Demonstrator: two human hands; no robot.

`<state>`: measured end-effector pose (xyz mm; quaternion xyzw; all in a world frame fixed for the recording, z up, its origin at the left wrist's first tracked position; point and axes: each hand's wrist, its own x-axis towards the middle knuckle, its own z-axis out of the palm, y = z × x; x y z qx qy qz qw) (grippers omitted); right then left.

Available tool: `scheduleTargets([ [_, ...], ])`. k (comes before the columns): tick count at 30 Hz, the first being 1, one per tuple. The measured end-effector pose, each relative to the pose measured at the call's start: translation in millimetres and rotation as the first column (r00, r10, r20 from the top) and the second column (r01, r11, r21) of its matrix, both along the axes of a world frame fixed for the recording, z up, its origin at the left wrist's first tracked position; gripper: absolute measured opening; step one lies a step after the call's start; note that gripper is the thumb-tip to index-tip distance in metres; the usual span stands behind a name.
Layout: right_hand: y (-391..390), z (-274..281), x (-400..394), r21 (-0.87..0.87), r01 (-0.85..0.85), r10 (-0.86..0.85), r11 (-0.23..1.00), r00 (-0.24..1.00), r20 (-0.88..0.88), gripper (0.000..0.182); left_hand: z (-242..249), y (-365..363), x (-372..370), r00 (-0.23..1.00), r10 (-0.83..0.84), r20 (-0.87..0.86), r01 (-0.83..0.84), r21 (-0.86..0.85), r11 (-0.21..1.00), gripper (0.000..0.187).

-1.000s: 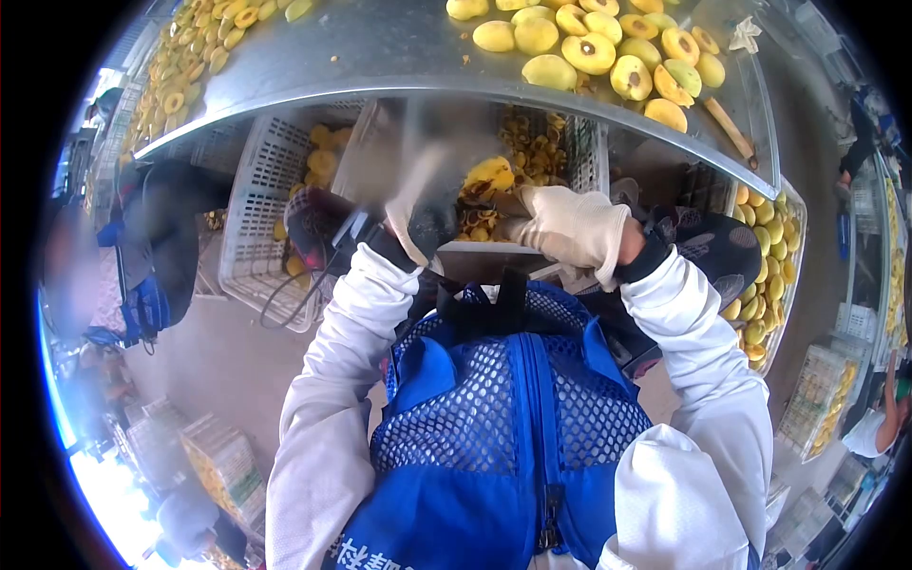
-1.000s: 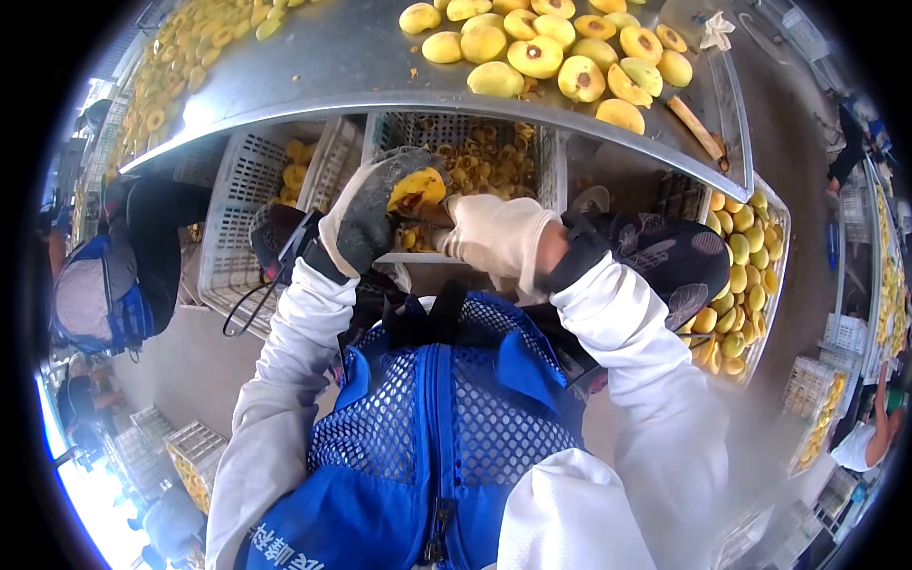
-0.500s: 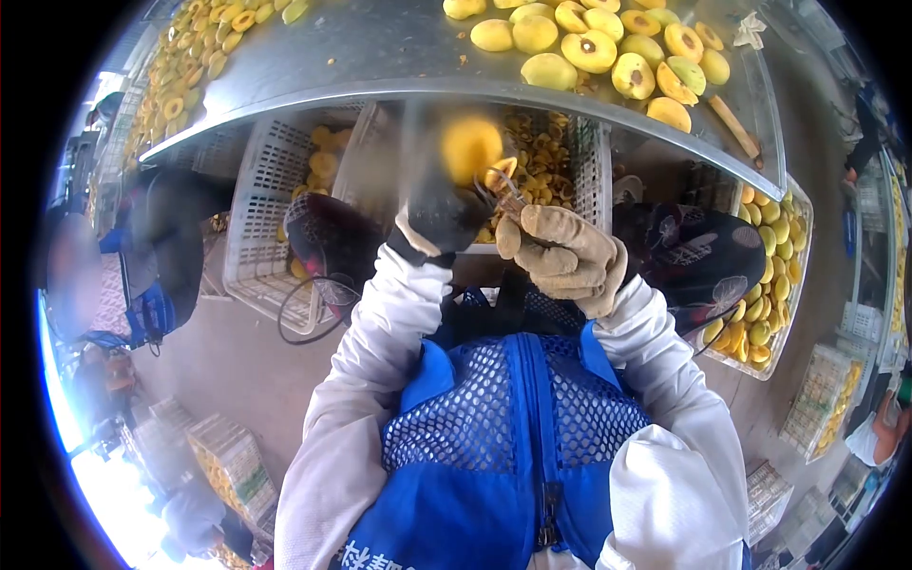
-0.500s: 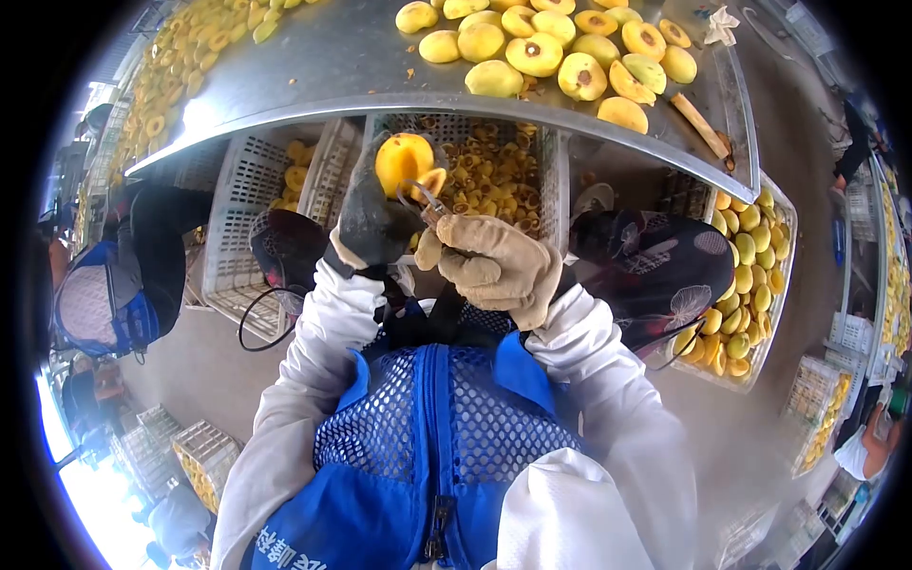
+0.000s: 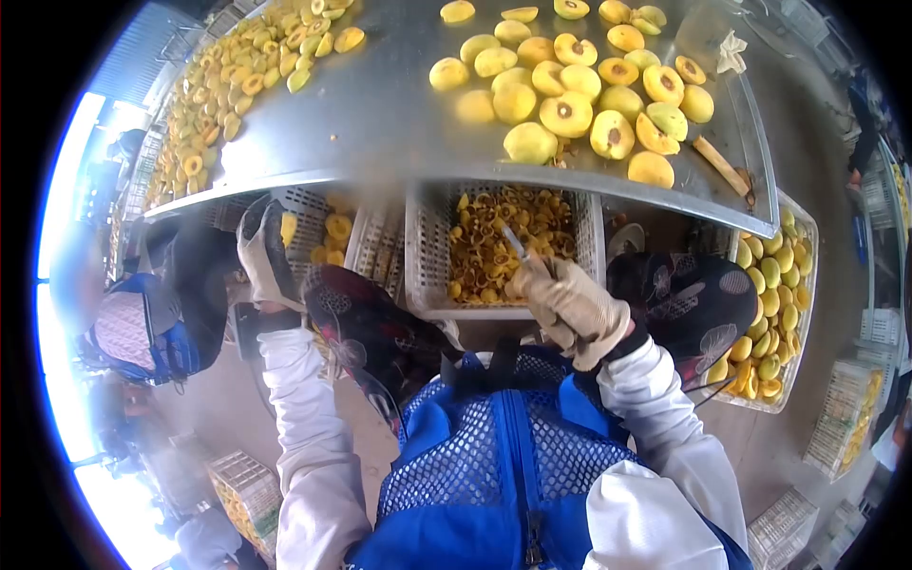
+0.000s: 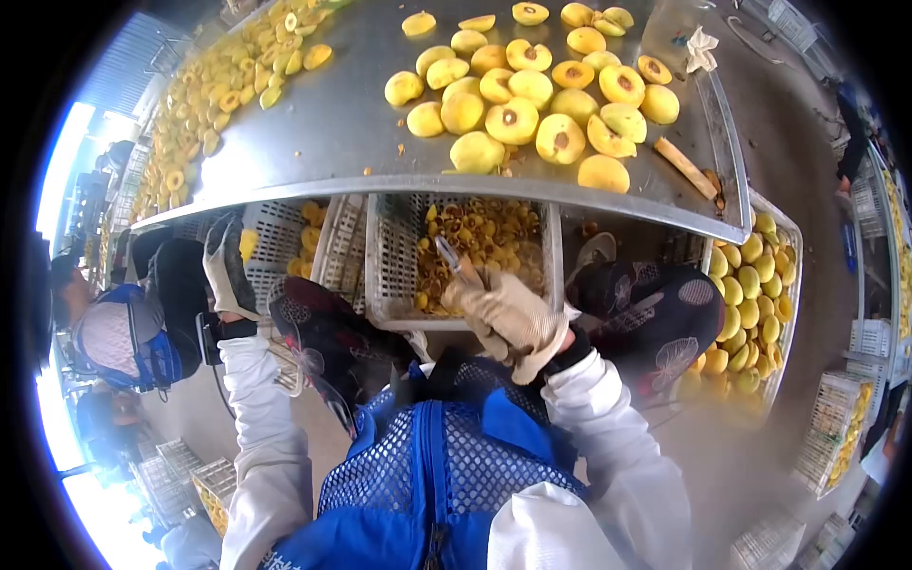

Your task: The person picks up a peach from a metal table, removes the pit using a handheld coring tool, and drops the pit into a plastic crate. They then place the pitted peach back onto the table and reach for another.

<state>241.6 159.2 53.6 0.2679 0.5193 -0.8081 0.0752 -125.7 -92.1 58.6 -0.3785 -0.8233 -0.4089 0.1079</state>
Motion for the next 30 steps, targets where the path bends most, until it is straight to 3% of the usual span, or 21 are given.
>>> scheduleTargets([
  [1, 3.1, 1.3, -0.1, 0.041, -0.049, 0.048, 0.998, 0.998, 0.034, 0.031, 3.7, 5.2, -11.1, 0.996, 0.088, -0.024, -0.088, 0.021, 0.996, 0.037],
  [3, -0.5, -14.9, -0.9, -0.03, 0.004, -0.004, 1.0, 1.0, 0.0, 0.024, 26.2, 66.0, 3.4, 0.864, -0.067, 0.498, -0.087, 0.279, 0.956, 0.04],
  [4, -1.1, -13.4, -1.4, -0.023, -0.006, 0.006, 1.0, 1.0, -0.01, 0.023, 37.7, 99.3, 19.9, 0.943, 0.01, 0.332, -0.012, 0.002, 1.0, 0.04],
  [5, -1.6, -11.1, -3.0, -0.014, -0.016, 0.016, 1.0, 1.0, -0.018, 0.022, 24.9, 131.9, 13.1, 0.935, -0.164, 0.313, 0.18, -0.022, 0.983, 0.033],
  [6, -1.4, -9.9, -3.1, -0.008, -0.014, 0.014, 1.0, 1.0, -0.025, 0.022, 27.0, 169.6, 32.9, 0.921, -0.264, 0.286, 0.311, -0.13, 0.941, 0.038],
  [7, -1.3, -8.7, -3.1, -0.031, -0.015, 0.014, 0.999, 1.0, -0.014, 0.022, 42.6, 204.3, 67.8, 0.944, -0.204, 0.26, 0.288, -0.346, 0.893, 0.045],
  [9, 1.3, -7.3, -1.5, -0.049, -0.002, 0.001, 0.999, 1.0, -0.014, 0.021, -25.0, 257.8, 25.3, 0.878, -0.472, -0.078, 0.359, -0.545, 0.758, 0.049],
  [10, 2.4, -7.1, 0.4, -0.07, 0.019, -0.02, 0.997, 1.0, -0.017, 0.021, -57.0, 284.3, 11.1, 0.874, -0.485, -0.041, 0.379, -0.568, 0.731, 0.051],
  [13, 7.9, 0.3, 5.1, -0.068, 0.05, -0.05, 0.996, 0.999, 0.001, 0.021, -29.5, 307.5, 45.6, 0.908, -0.419, -0.003, 0.302, -0.688, 0.659, 0.052],
  [15, 8.0, 2.3, 8.7, -0.064, 0.089, -0.091, 0.994, 0.996, -0.025, 0.023, -22.4, 305.3, 34.7, 0.886, -0.339, 0.317, 0.464, -0.592, 0.658, 0.051],
  [16, 8.7, 3.5, 10.1, -0.066, 0.085, -0.087, 0.994, 0.996, -0.025, 0.023, -37.0, 291.6, 11.2, 0.779, -0.58, 0.238, 0.589, -0.597, 0.545, 0.049],
  [17, 10.2, 4.6, 11.1, -0.056, 0.095, -0.096, 0.994, 0.995, -0.024, 0.022, -20.6, 284.6, 21.7, 0.663, -0.394, 0.636, 0.635, -0.2, 0.746, 0.05],
  [19, 9.6, 8.7, 9.3, -0.055, 0.094, -0.095, 0.994, 0.995, -0.025, 0.021, 33.5, 246.1, 71.9, 0.542, -0.284, 0.791, 0.449, 0.014, 0.894, 0.045],
  [21, 8.1, 17.0, 4.4, -0.033, 0.161, -0.161, 0.986, 0.987, 0.0, 0.022, 37.5, 207.1, 87.8, 0.097, -0.606, 0.789, 0.395, 0.528, 0.751, 0.038],
  [22, 4.9, 22.4, 0.3, 0.002, 0.188, -0.188, 0.982, 0.982, -0.013, 0.026, 21.2, 186.0, 86.7, 0.621, -0.627, 0.471, 0.601, 0.227, 0.766, 0.036],
  [25, -3.7, 38.9, -11.7, 0.092, 0.183, -0.185, 0.979, 0.983, 0.011, 0.025, 19.6, 151.8, 131.8, 0.563, -0.527, 0.636, 0.421, 0.328, 0.846, 0.048],
  [26, -3.7, 33.5, -14.7, 0.257, 0.12, -0.128, 0.959, 0.992, 0.013, 0.035, 13.7, 147.3, 143.9, 0.561, -0.521, 0.643, 0.406, 0.334, 0.851, 0.048],
  [27, -6.3, 31.1, -18.4, 0.26, 0.104, -0.116, 0.96, 0.993, 0.029, 0.035, 7.4, 143.4, 155.9, 0.711, -0.546, 0.443, 0.462, 0.291, 0.838, 0.048],
  [28, -9.1, 31.3, -23.0, 0.387, 0.071, -0.071, 0.919, 0.997, -0.015, 0.037, 3.0, 138.2, 163.2, 0.807, -0.552, 0.211, 0.507, 0.234, 0.83, 0.049],
  [29, -11.8, 35.1, -28.6, 0.51, 0.046, -0.021, 0.859, 0.998, -0.055, 0.039, 3.0, 131.6, 165.1, 0.788, -0.511, 0.343, 0.491, 0.149, 0.858, 0.054],
  [30, -13.6, 43.1, -30.6, 0.503, -0.031, 0.012, 0.864, 0.999, 0.042, 0.042, 3.9, 126.1, 170.9, 0.772, -0.543, 0.332, 0.509, 0.191, 0.84, 0.058],
])
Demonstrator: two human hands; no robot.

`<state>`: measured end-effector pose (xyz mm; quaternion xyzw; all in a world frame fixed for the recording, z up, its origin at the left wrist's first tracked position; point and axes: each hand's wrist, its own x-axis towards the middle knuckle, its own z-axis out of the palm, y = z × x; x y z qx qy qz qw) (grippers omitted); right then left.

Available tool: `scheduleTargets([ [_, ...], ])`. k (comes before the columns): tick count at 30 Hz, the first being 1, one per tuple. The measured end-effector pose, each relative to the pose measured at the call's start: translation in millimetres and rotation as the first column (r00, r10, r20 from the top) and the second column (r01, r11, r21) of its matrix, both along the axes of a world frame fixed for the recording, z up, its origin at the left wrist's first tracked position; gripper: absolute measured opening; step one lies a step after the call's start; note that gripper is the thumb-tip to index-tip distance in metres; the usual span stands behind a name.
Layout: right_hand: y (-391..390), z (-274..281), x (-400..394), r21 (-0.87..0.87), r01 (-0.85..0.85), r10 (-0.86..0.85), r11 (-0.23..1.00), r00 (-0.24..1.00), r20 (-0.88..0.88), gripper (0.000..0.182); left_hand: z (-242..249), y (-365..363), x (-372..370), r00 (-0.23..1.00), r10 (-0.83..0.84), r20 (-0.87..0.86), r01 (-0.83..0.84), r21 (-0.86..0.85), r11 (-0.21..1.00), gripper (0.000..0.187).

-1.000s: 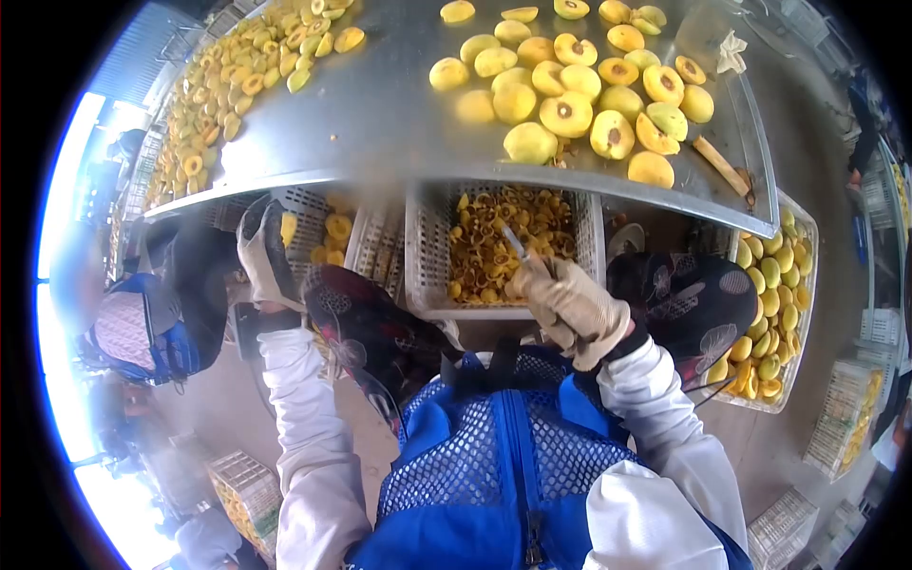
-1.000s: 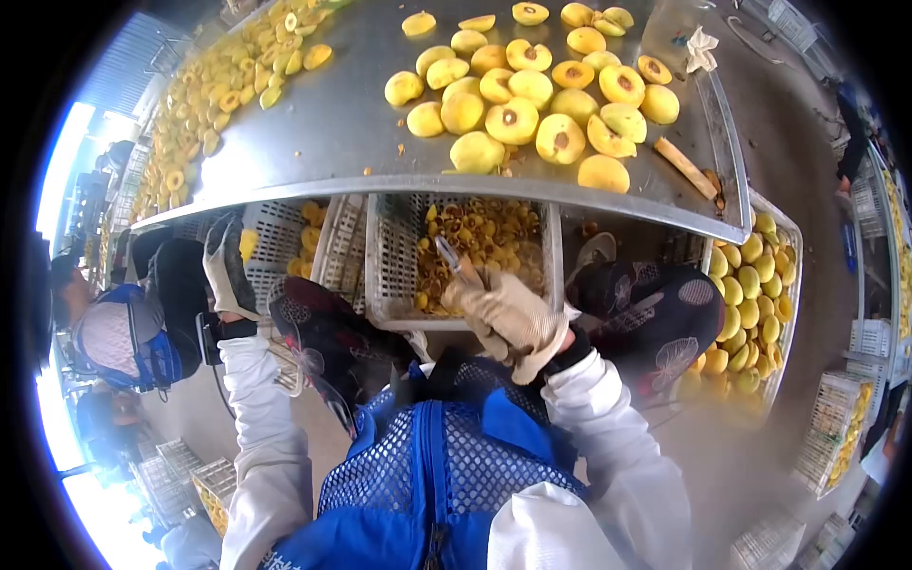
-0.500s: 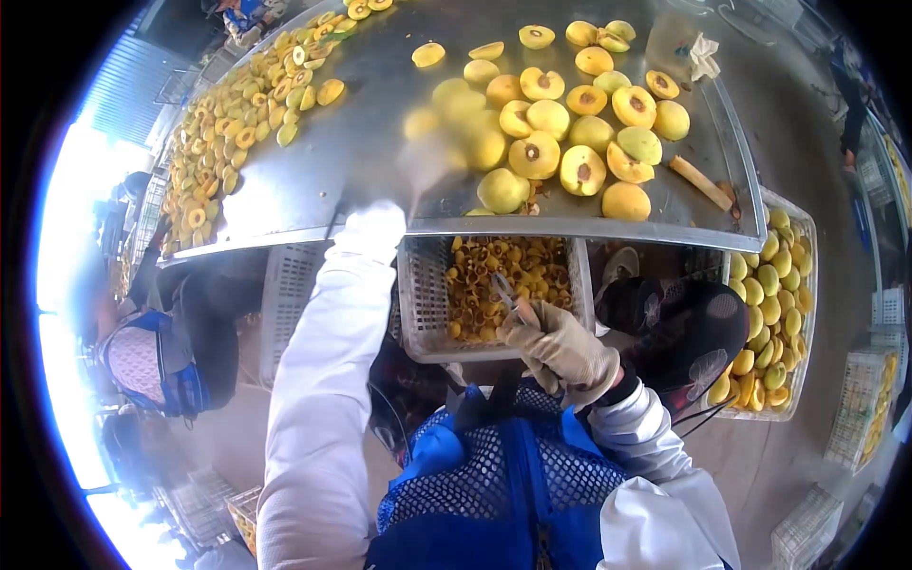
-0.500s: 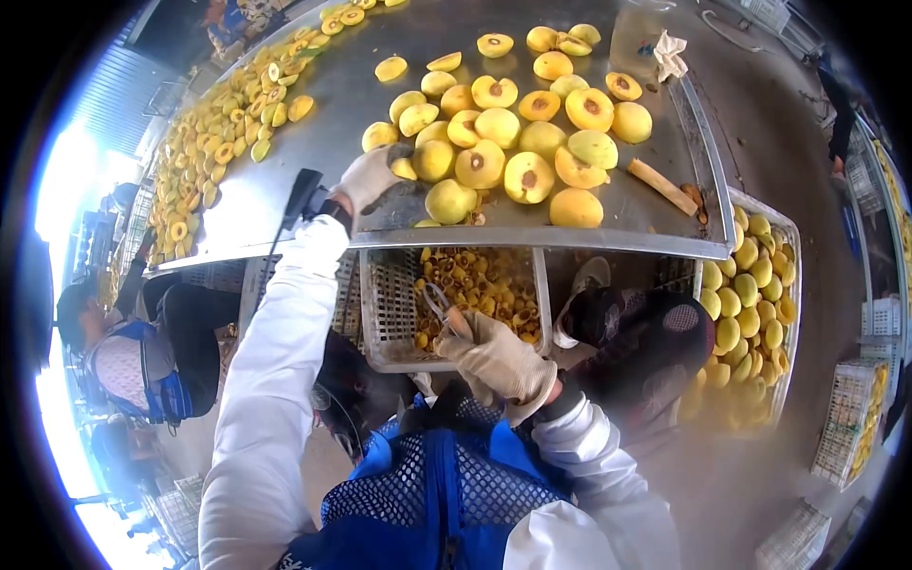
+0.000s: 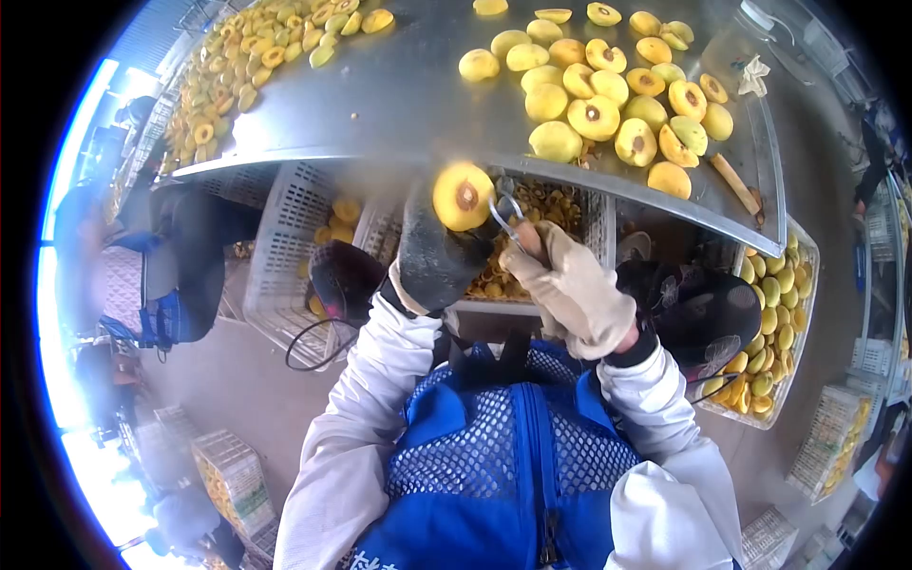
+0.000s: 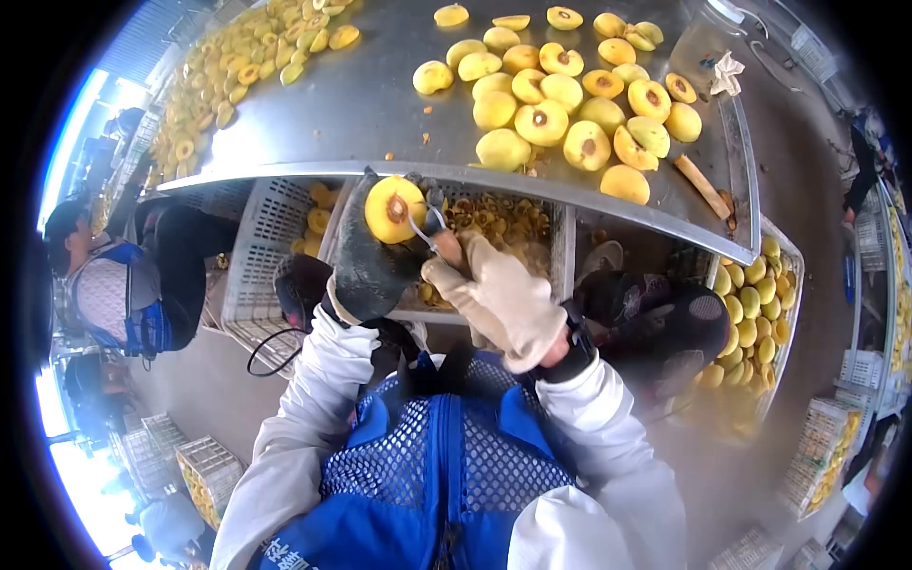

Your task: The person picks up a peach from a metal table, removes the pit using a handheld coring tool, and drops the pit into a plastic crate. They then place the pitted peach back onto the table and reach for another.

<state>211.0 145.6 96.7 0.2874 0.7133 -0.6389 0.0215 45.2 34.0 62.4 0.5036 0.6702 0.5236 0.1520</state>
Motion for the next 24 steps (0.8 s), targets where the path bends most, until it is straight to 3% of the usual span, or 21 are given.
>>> scheduleTargets([
  [3, -6.1, 11.6, -15.9, 0.134, -0.075, 0.058, 0.988, 0.99, 0.131, 0.043, -17.2, -8.6, 11.5, 0.994, -0.055, 0.089, 0.046, 0.104, 0.994, 0.068],
  [4, -3.5, -20.8, -15.2, 0.232, -0.121, 0.134, 0.965, 0.99, -0.044, 0.043, -19.0, -9.3, 13.0, 0.984, -0.05, 0.174, 0.03, 0.116, 0.993, 0.069],
  [5, -3.2, -26.4, -18.0, 0.237, -0.122, 0.135, 0.964, 0.99, -0.037, 0.043, -21.4, -10.4, 13.6, 0.966, -0.044, 0.256, 0.011, 0.127, 0.992, 0.069],
  [6, -3.6, -29.6, -20.8, 0.277, -0.127, 0.136, 0.953, 0.991, -0.015, 0.044, -32.6, -12.2, 9.1, 0.992, 0.017, 0.125, -0.027, 0.075, 0.997, 0.07],
  [8, -6.5, -27.2, -24.3, 0.318, -0.137, 0.14, 0.938, 0.99, 0.012, 0.044, -22.4, -13.6, 17.7, 0.988, 0.019, 0.152, -0.039, 0.127, 0.991, 0.07],
  [10, -8.9, -20.4, -26.0, 0.267, -0.117, 0.104, 0.957, 0.993, 0.062, 0.046, -20.1, -16.2, 18.8, 0.984, 0.019, 0.179, -0.051, 0.175, 0.983, 0.069],
  [12, -7.6, -23.0, -26.2, 0.238, -0.144, 0.131, 0.96, 0.989, 0.07, 0.046, -23.5, -18.4, 11.4, 0.997, 0.035, -0.075, -0.03, 0.057, 0.998, 0.069],
  [18, -2.5, -4.4, -21.7, 0.131, -0.239, 0.217, 0.962, 0.963, 0.16, 0.047, -24.1, -17.5, 7.1, 0.992, -0.046, 0.119, 0.037, 0.075, 0.997, 0.066],
  [22, 2.0, 1.7, -15.2, 0.044, -0.32, 0.308, 0.947, 0.935, 0.175, 0.051, -29.9, -21.6, 0.1, 0.997, -0.052, 0.05, 0.048, 0.086, 0.995, 0.066],
  [24, 4.7, -2.5, -14.1, 0.032, -0.351, 0.34, 0.936, 0.921, 0.188, 0.051, -40.5, -22.5, -7.8, 0.963, -0.239, 0.128, 0.228, 0.092, 0.969, 0.068],
])
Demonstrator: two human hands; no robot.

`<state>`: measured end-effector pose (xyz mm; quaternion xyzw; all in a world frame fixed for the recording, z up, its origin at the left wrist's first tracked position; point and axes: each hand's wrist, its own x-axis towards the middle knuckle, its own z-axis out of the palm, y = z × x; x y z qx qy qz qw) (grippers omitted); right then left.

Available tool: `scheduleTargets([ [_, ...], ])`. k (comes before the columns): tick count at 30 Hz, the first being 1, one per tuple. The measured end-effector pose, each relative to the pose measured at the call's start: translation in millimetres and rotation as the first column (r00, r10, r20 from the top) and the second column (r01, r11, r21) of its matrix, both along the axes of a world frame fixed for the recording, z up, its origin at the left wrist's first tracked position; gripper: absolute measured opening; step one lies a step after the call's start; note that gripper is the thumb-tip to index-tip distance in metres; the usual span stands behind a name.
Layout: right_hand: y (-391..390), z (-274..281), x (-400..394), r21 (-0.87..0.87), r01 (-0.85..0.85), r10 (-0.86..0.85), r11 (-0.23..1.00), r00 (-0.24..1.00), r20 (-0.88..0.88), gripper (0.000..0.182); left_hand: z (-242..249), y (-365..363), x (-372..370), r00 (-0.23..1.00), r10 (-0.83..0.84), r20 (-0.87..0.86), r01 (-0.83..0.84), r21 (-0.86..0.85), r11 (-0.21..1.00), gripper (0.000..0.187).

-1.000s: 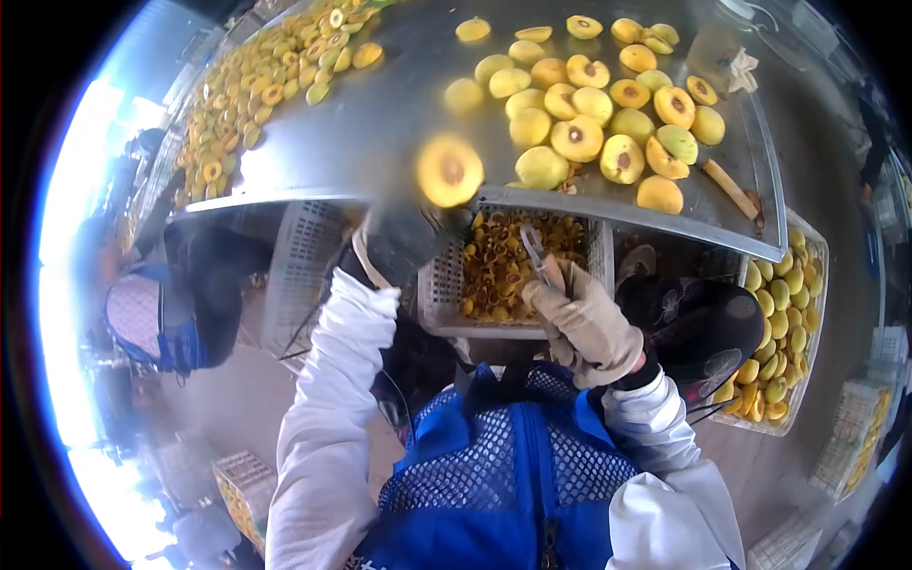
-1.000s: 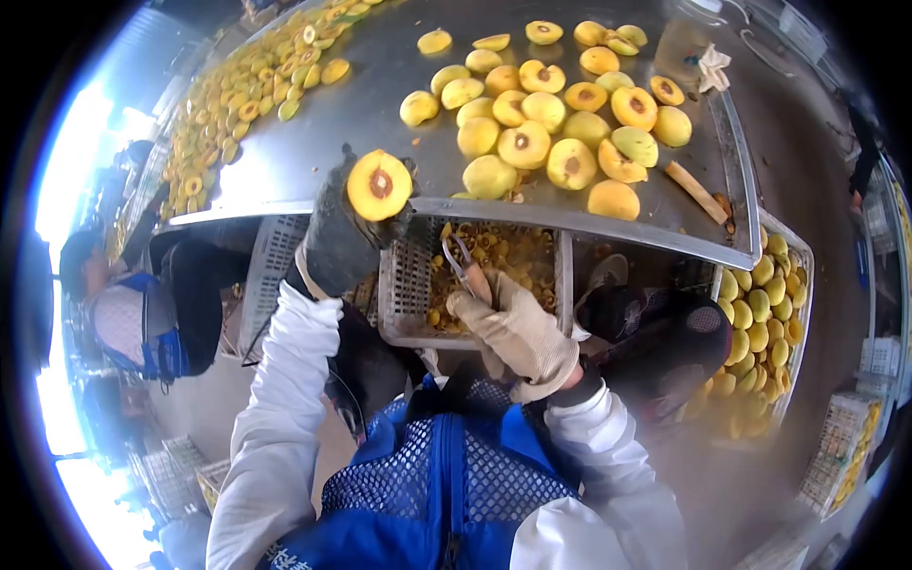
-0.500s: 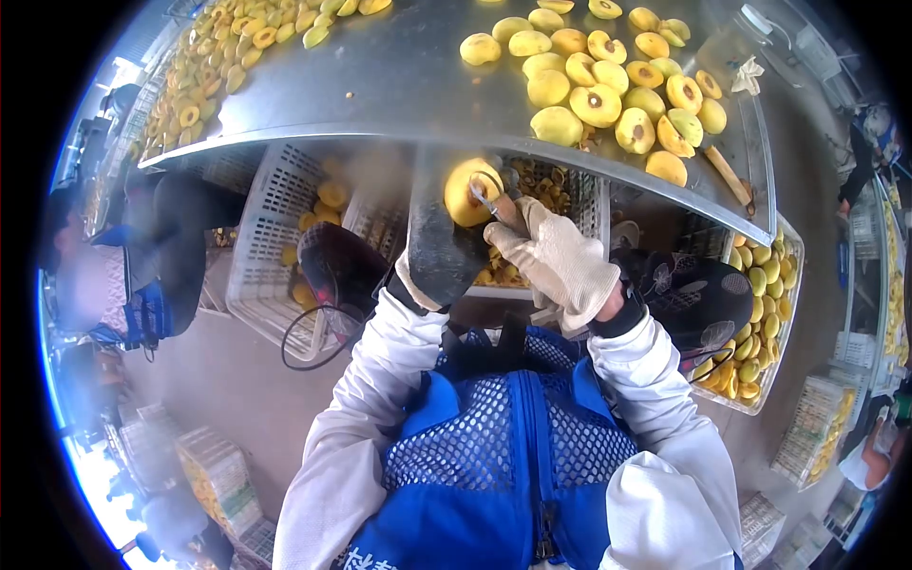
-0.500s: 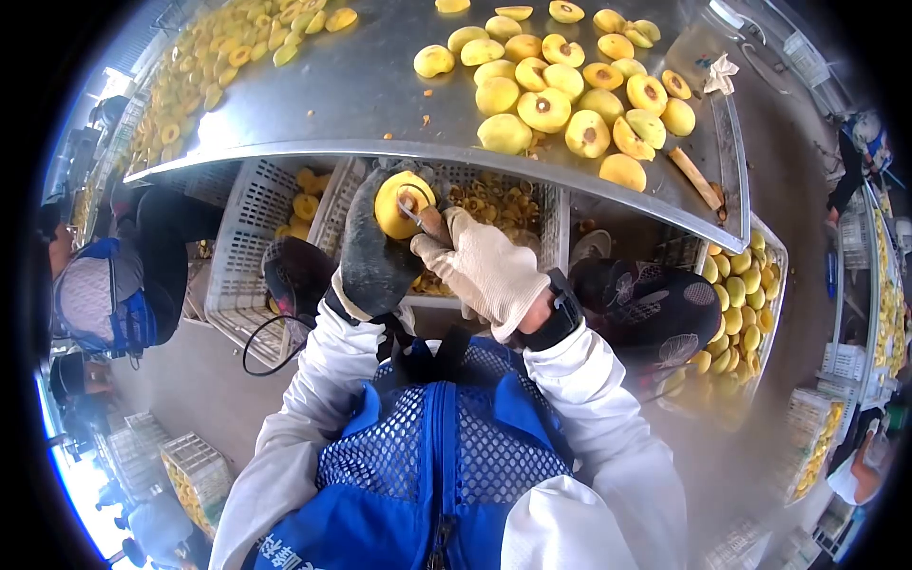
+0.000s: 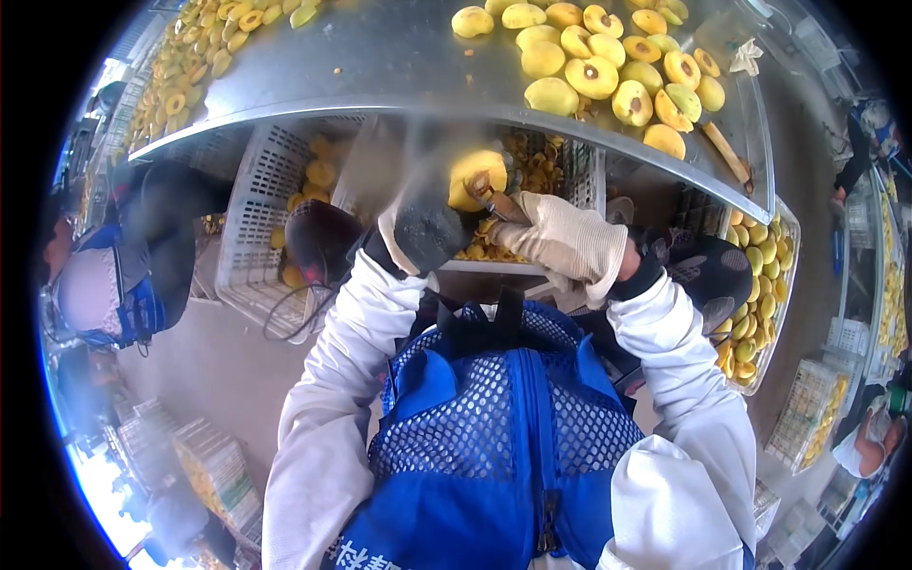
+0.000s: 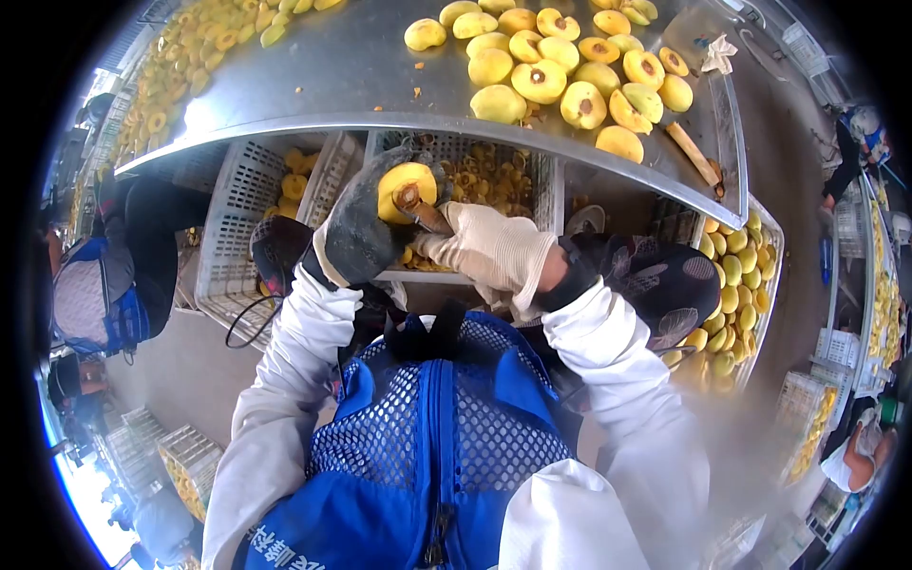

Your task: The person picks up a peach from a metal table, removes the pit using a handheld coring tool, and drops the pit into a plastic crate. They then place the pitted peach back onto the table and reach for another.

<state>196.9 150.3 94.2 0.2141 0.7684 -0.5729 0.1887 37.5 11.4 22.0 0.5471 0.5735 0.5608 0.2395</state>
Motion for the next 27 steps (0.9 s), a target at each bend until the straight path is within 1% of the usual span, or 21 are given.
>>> scheduleTargets([
  [1, 1.8, -1.8, -0.4, 0.005, -0.035, 0.035, 0.999, 0.999, 0.008, 0.052, -5.7, -2.4, -2.5, 1.0, -0.001, 0.002, 0.001, -0.006, 1.0, 0.068],
  [2, 1.9, -12.0, -0.2, 0.114, -0.088, 0.1, 0.99, 0.989, -0.106, 0.05, -12.3, -5.1, -5.3, 0.999, 0.035, -0.01, -0.036, -0.042, 0.998, 0.068],
  [4, 10.3, -25.1, -0.7, 0.154, -0.128, 0.139, 0.98, 0.988, -0.066, 0.05, -23.4, -12.8, -16.1, 0.991, 0.069, -0.111, -0.087, -0.165, 0.982, 0.068],
  [5, 7.9, -16.2, -2.9, 0.195, -0.168, 0.176, 0.966, 0.984, -0.023, 0.05, -6.3, -11.1, -9.2, 0.992, 0.064, -0.11, -0.082, -0.171, 0.982, 0.068],
  [6, 8.4, 0.5, 1.8, 0.083, -0.127, 0.121, 0.988, 0.99, 0.079, 0.047, 12.5, -9.5, -2.1, 0.965, 0.041, -0.258, -0.084, -0.159, 0.984, 0.07],
  [7, 7.9, -1.8, 5.1, 0.082, -0.122, 0.115, 0.989, 0.99, 0.078, 0.047, 25.6, -6.4, 1.8, 0.915, 0.018, -0.402, -0.082, -0.143, 0.986, 0.072],
  [8, 8.7, -7.5, 8.2, -0.102, -0.04, 0.047, 0.994, 0.997, 0.068, 0.043, 10.0, -4.9, -0.4, 0.915, 0.015, -0.404, -0.079, -0.142, 0.987, 0.072],
  [10, 12.9, -24.7, 14.2, -0.514, 0.083, -0.05, 0.854, 0.996, 0.079, 0.037, -35.3, -4.3, -6.9, 0.978, 0.134, -0.16, -0.143, -0.05, 0.988, 0.067],
  [11, 10.5, -32.2, 15.4, -0.517, 0.083, -0.05, 0.852, 0.996, 0.077, 0.037, -23.8, -1.8, 3.0, 0.978, 0.132, -0.162, -0.143, -0.054, 0.988, 0.067],
  [12, 6.7, -39.3, 18.4, -0.658, 0.108, -0.085, 0.745, 0.994, 0.067, 0.036, -13.1, 1.4, 19.6, 0.958, 0.106, 0.265, -0.097, -0.045, 0.994, 0.058],
  [13, 2.3, -45.4, 22.1, -0.778, 0.125, -0.122, 0.616, 0.991, 0.063, 0.034, 0.3, 6.9, 31.1, 0.763, 0.058, 0.644, -0.061, -0.017, 0.998, 0.048],
  [14, -2.7, -50.7, 25.8, -0.874, 0.133, -0.158, 0.467, 0.985, 0.066, 0.033, 8.1, 14.4, 30.2, 0.373, -0.122, 0.92, 0.061, 0.106, 0.992, 0.031],
  [15, -7.5, -55.1, 28.5, -0.944, 0.131, -0.19, 0.302, 0.979, 0.074, 0.031, 7.5, 17.1, 33.5, 0.373, -0.117, 0.92, 0.059, 0.102, 0.993, 0.031],
  [17, -14.2, -58.5, 29.0, -0.994, 0.095, -0.242, -0.049, 0.965, 0.104, 0.028, 7.7, 19.7, 37.5, 0.097, -0.121, 0.988, -0.107, 0.132, 0.985, 0.036],
  [18, -16.2, -58.8, 25.4, -0.995, -0.035, -0.241, -0.089, 0.97, -0.012, 0.028, -0.2, 21.5, 29.1, 0.18, -0.037, 0.983, -0.192, 0.072, 0.979, 0.036],
  [19, -17.6, -57.0, 25.3, -0.995, -0.043, -0.237, -0.094, 0.971, -0.019, 0.028, -5.6, 12.5, 17.5, 0.821, 0.382, 0.425, -0.369, -0.115, 0.922, 0.032],
  [20, -16.6, -53.6, 25.0, -0.989, 0.128, -0.304, 0.072, 0.947, 0.101, 0.029, -0.5, 1.1, 1.2, 0.884, 0.464, 0.061, -0.467, 0.045, 0.883, 0.03],
  [21, -15.0, -52.2, 26.2, -0.926, 0.309, -0.395, 0.216, 0.895, 0.207, 0.029, 5.5, -15.6, -20.1, 0.793, 0.533, -0.295, -0.483, 0.227, 0.845, 0.028],
  [23, 0.6, -57.0, 32.5, -0.784, 0.197, -0.321, 0.589, 0.947, -0.003, 0.027, 4.6, -56.9, -125.0, 0.516, 0.418, -0.748, -0.392, 0.228, 0.891, 0.026],
  [25, -0.1, -57.9, 36.4, -0.664, 0.331, -0.379, 0.671, 0.922, 0.077, 0.03, 15.1, -95.1, -179.4, 0.671, 0.406, -0.62, -0.575, -0.09, 0.813, 0.025],
  [27, 9.2, -54.9, 41.8, -0.592, 0.296, -0.308, 0.749, 0.948, 0.084, 0.034, 7.8, -104.5, -233.3, 0.653, 0.594, -0.47, -0.746, -0.262, 0.613, 0.024],
])
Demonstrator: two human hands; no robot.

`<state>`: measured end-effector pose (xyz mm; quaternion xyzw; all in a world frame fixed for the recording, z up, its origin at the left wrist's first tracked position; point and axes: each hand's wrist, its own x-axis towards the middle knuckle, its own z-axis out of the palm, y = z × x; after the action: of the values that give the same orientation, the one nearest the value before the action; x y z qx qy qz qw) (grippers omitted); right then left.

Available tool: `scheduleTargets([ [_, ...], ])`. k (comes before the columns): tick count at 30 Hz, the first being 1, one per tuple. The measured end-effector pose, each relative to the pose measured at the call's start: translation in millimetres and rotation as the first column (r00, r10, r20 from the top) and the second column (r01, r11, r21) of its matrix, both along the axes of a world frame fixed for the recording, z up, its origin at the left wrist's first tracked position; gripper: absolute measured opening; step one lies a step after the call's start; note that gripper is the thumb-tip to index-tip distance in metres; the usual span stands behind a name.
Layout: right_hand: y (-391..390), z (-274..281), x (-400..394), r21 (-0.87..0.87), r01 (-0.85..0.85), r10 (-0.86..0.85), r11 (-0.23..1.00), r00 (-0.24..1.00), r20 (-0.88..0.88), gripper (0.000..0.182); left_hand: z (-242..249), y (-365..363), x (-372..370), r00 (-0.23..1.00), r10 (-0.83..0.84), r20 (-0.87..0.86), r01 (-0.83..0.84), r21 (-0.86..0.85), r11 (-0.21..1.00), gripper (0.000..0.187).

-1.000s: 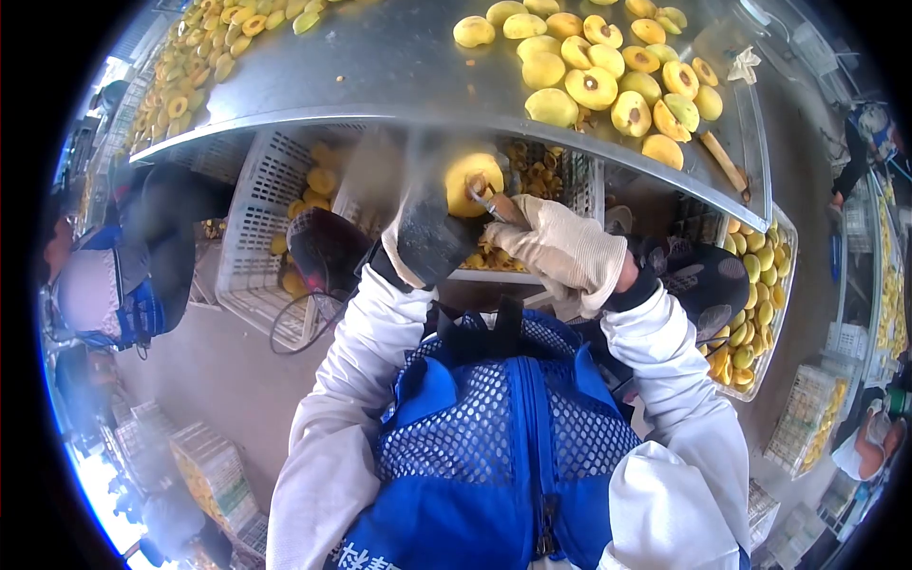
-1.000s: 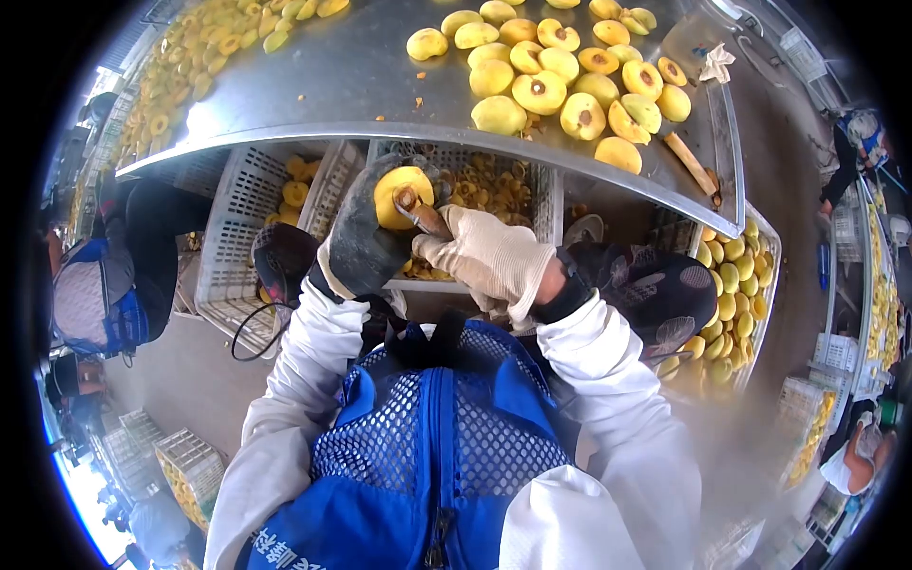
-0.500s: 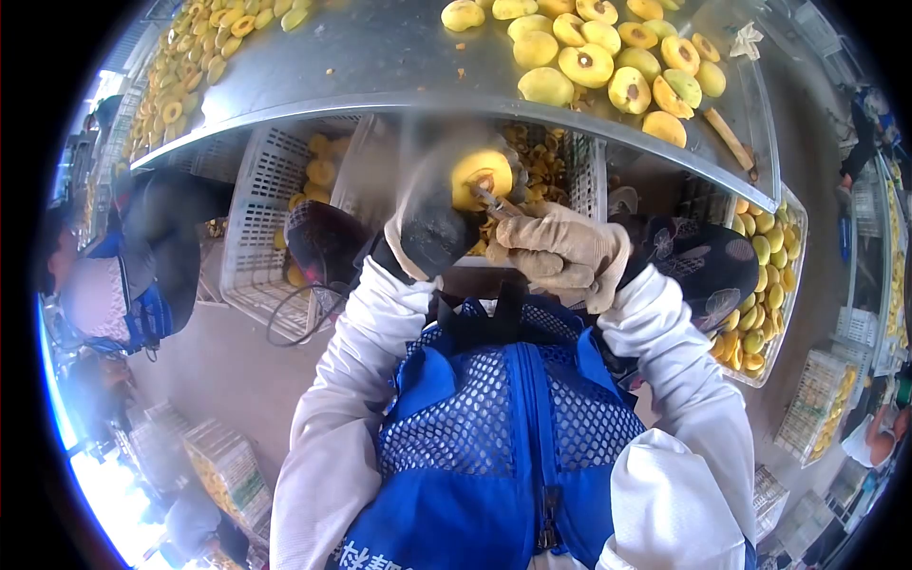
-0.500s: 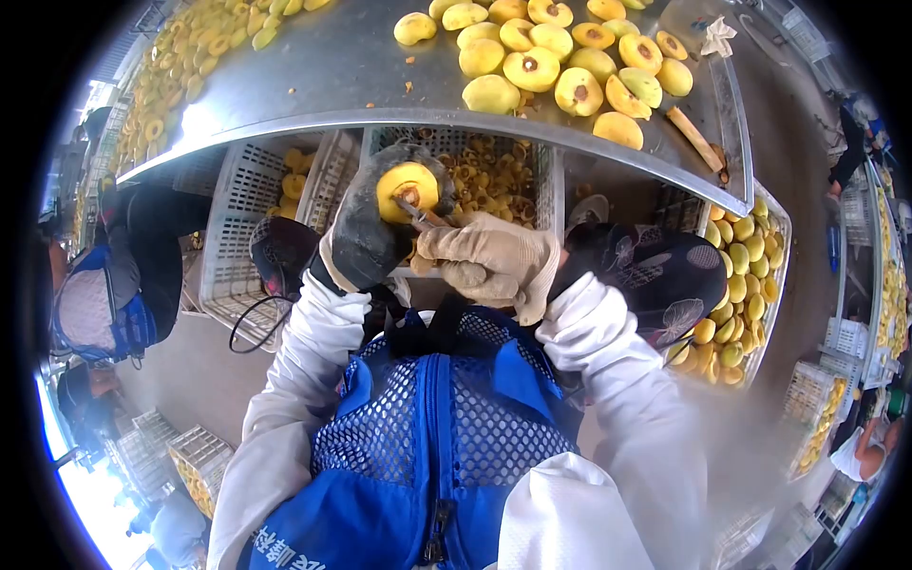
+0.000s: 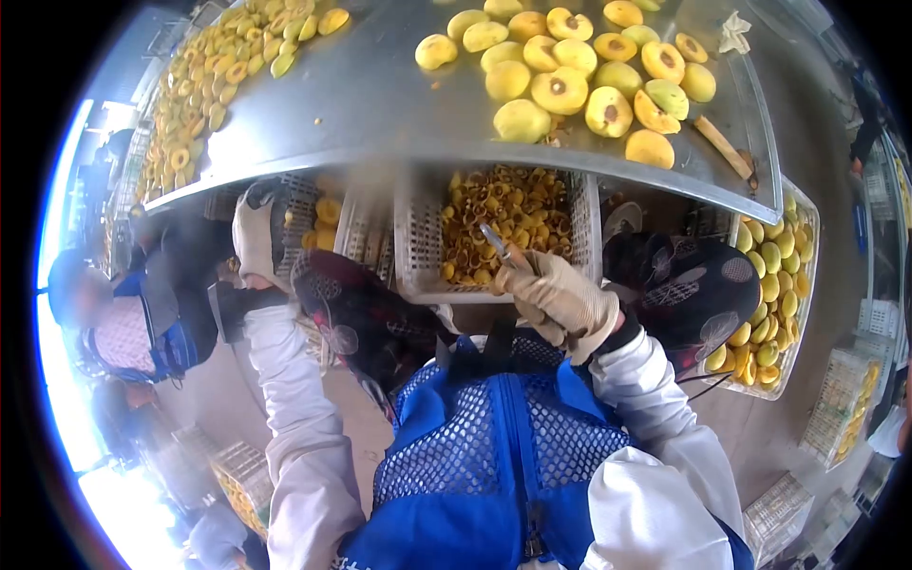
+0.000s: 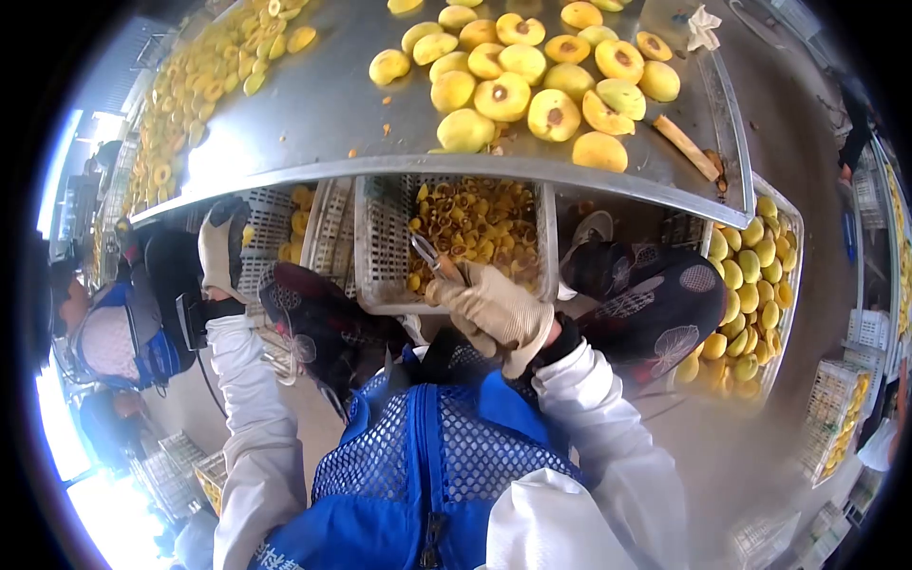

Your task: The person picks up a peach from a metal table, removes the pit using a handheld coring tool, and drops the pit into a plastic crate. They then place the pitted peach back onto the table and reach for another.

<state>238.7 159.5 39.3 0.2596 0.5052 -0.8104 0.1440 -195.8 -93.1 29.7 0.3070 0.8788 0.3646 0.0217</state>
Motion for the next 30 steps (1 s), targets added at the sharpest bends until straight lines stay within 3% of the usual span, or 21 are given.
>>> scheduleTargets([
  [1, -1.7, -3.2, 1.0, 0.031, 0.061, -0.06, 0.998, 0.998, -0.016, 0.028, 40.5, 40.7, 53.2, 0.989, 0.048, -0.143, -0.064, -0.11, 0.992, 0.022],
  [2, -5.2, -5.3, 0.5, 0.059, 0.12, -0.118, 0.991, 0.992, -0.033, 0.023, 63.1, 83.9, 91.3, 0.988, 0.129, 0.086, -0.129, -0.009, 0.992, 0.026],
  [3, -6.9, -4.5, -0.9, 0.057, 0.124, -0.122, 0.991, 0.992, -0.038, 0.023, 52.8, 102.2, 86.4, 0.944, -0.211, -0.256, 0.189, -0.108, 0.976, 0.03],
  [4, -8.4, -2.6, -2.6, 0.007, 0.195, -0.195, 0.981, 0.98, -0.05, 0.021, 31.0, 130.6, 79.5, 0.789, -0.497, -0.362, 0.484, -0.132, 0.865, 0.029],
  [5, -9.2, -0.7, -3.3, -0.043, 0.267, -0.269, 0.963, 0.961, -0.058, 0.02, 51.5, 182.5, 123.7, 0.819, -0.541, -0.192, 0.283, -0.685, 0.672, 0.032],
  [6, -9.4, 1.4, -2.9, -0.042, 0.277, -0.279, 0.96, 0.958, -0.059, 0.02, 67.5, 216.3, 160.2, 0.934, -0.298, 0.195, 0.349, -0.332, 0.876, 0.045],
  [8, -7.7, 5.6, 0.6, -0.07, 0.37, -0.372, 0.927, 0.928, -0.028, 0.02, 62.0, 265.2, 203.4, 0.876, -0.466, 0.125, 0.466, -0.47, 0.75, 0.053],
  [10, -2.8, 8.5, 6.3, -0.045, 0.382, -0.382, 0.923, 0.924, -0.008, 0.025, 41.6, 298.7, 218.2, 0.862, -0.494, 0.113, 0.456, -0.599, 0.659, 0.051],
  [14, 0.3, 15.3, 14.4, -0.03, 0.429, -0.43, 0.903, 0.903, -0.01, 0.029, 14.2, 311.2, 202.2, 0.737, -0.675, -0.044, 0.512, -0.617, 0.598, 0.05],
  [16, 0.3, 13.0, 13.3, -0.005, 0.423, -0.423, 0.906, 0.906, -0.025, 0.029, 12.1, 309.1, 196.2, 0.808, -0.565, 0.165, 0.588, -0.291, 0.755, 0.053],
  [17, 0.1, 15.8, 14.4, -0.006, 0.442, -0.441, 0.897, 0.896, -0.043, 0.029, 13.6, 311.7, 192.5, 0.766, -0.642, 0.015, 0.586, -0.428, 0.689, 0.051],
  [18, -1.0, 18.5, 16.1, -0.009, 0.46, -0.459, 0.888, 0.886, -0.06, 0.029, 14.8, 307.1, 186.8, 0.766, -0.643, 0.012, 0.586, -0.425, 0.69, 0.051],
  [20, -2.0, 25.4, 18.7, 0.015, 0.475, -0.474, 0.88, 0.88, -0.044, 0.03, 31.3, 293.7, 178.0, 0.771, -0.489, 0.407, 0.599, -0.204, 0.774, 0.049],
  [21, -2.6, 28.7, 19.0, 0.035, 0.488, -0.487, 0.872, 0.873, -0.029, 0.03, 39.9, 278.5, 181.5, 0.765, -0.378, 0.521, 0.44, 0.006, 0.898, 0.046],
  [22, -2.4, 30.5, 20.1, 0.035, 0.484, -0.483, 0.874, 0.875, -0.036, 0.03, 13.7, 260.0, 148.4, 0.603, -0.795, 0.059, 0.78, 0.165, 0.604, 0.042],
  [24, -0.1, 33.2, 22.5, 0.075, 0.476, -0.475, 0.876, 0.879, -0.04, 0.034, 47.4, 228.6, 165.7, 0.771, -0.605, 0.198, 0.577, 0.183, 0.796, 0.032],
  [26, -0.9, 42.7, 21.1, 0.092, 0.454, -0.454, 0.886, 0.891, -0.028, 0.038, 52.8, 186.8, 180.0, 0.772, -0.635, -0.029, 0.603, 0.351, 0.717, 0.03],
  [27, -2.7, 44.8, 17.0, 0.112, 0.433, -0.431, 0.894, 0.901, -0.041, 0.037, 56.7, 179.1, 198.6, 0.749, -0.548, 0.373, 0.296, 0.552, 0.78, 0.033],
  [28, -4.5, 46.5, 13.0, 0.132, 0.413, -0.41, 0.901, 0.911, -0.05, 0.036, 57.5, 167.3, 213.6, 0.758, -0.531, 0.378, 0.278, 0.55, 0.788, 0.033],
  [30, -10.4, 57.8, 3.9, 0.182, 0.348, -0.347, 0.92, 0.937, -0.042, 0.036, 54.6, 146.9, 234.6, 0.534, -0.555, 0.638, 0.075, 0.618, 0.783, 0.035],
])
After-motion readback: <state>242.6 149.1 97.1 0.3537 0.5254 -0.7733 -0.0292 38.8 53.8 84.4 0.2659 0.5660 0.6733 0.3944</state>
